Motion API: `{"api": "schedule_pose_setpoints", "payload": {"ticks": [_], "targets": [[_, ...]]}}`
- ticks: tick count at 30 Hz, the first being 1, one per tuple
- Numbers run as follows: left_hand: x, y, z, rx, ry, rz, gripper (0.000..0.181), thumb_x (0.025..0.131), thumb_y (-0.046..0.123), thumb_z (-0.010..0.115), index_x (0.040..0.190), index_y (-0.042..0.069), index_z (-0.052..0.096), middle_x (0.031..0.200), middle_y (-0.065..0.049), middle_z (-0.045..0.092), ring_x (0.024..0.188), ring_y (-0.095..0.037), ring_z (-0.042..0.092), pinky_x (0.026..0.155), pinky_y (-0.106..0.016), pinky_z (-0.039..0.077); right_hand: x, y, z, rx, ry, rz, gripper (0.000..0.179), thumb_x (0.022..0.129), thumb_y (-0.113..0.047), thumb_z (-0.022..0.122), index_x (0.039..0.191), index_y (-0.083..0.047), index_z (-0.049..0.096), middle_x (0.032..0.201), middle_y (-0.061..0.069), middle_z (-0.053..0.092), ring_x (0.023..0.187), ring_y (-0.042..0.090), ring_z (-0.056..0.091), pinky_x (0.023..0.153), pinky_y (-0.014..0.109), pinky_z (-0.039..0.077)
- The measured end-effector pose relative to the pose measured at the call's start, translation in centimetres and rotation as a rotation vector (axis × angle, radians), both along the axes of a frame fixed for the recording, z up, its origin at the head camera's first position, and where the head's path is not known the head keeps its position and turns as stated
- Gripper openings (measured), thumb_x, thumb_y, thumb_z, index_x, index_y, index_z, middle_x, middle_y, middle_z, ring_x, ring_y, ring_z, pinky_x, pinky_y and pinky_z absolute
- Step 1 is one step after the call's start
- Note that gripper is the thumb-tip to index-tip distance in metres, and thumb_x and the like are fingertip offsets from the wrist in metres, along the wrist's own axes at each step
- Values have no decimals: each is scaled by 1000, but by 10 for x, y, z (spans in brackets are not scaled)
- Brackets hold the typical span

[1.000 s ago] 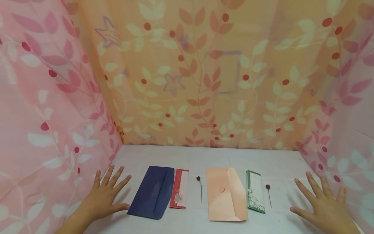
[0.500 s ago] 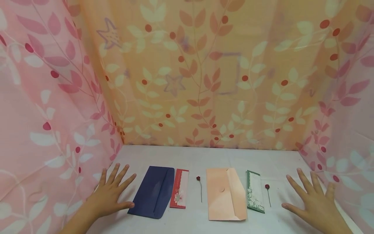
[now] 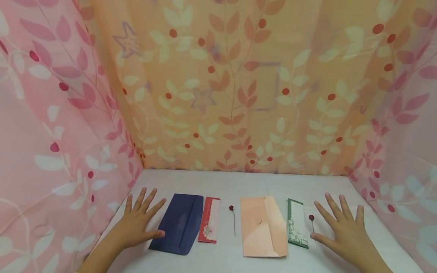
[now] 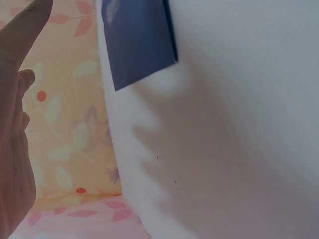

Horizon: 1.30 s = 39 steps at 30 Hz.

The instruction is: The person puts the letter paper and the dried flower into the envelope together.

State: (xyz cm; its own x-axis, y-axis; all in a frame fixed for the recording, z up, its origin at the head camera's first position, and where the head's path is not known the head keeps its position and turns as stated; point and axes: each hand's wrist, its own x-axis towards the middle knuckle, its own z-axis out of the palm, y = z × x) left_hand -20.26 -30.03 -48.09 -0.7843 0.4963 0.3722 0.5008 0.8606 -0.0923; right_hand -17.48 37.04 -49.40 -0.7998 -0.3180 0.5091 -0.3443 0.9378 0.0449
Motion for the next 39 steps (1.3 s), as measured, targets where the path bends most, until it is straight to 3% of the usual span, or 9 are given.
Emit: {"api": "schedule_pose_setpoints", "payload": {"ticks": [17, 26, 33, 39], "targets": [[-21, 20, -1, 76, -107, 44, 101, 80, 76, 67, 161, 27, 32, 173, -12, 4, 157, -39, -14, 115, -67, -21, -24, -60, 6, -29, -17, 68, 97, 78, -74, 72, 158, -26, 41, 172, 7, 15, 158, 40, -2, 113, 75, -15], [-23, 30, -1, 100, -133, 18, 100, 80, 76, 66, 160, 26, 35, 171, -17, 12, 158, -40, -11, 116, -67, -21, -36, -99, 12, -34, -6, 84, 96, 81, -76, 67, 158, -25, 40, 171, 11, 21, 158, 43, 3, 115, 75, -12], [-21, 34, -5, 133, -170, -38, 99, 79, 69, 73, 161, 29, 33, 173, -12, 5, 158, -41, -11, 116, -66, -22, -42, -137, 9, -35, -56, 103, 93, 84, -78, 62, 159, -28, 38, 172, 8, 17, 158, 42, 2, 116, 74, -11], [-25, 42, -11, 154, -181, -65, 100, 79, 68, 74, 161, 30, 32, 173, -10, 3, 158, -39, -13, 116, -63, -24, -43, -157, 9, -44, -60, 135, 92, 83, -75, 65, 159, -30, 38, 173, 4, 14, 158, 42, 3, 117, 72, -11]]}}
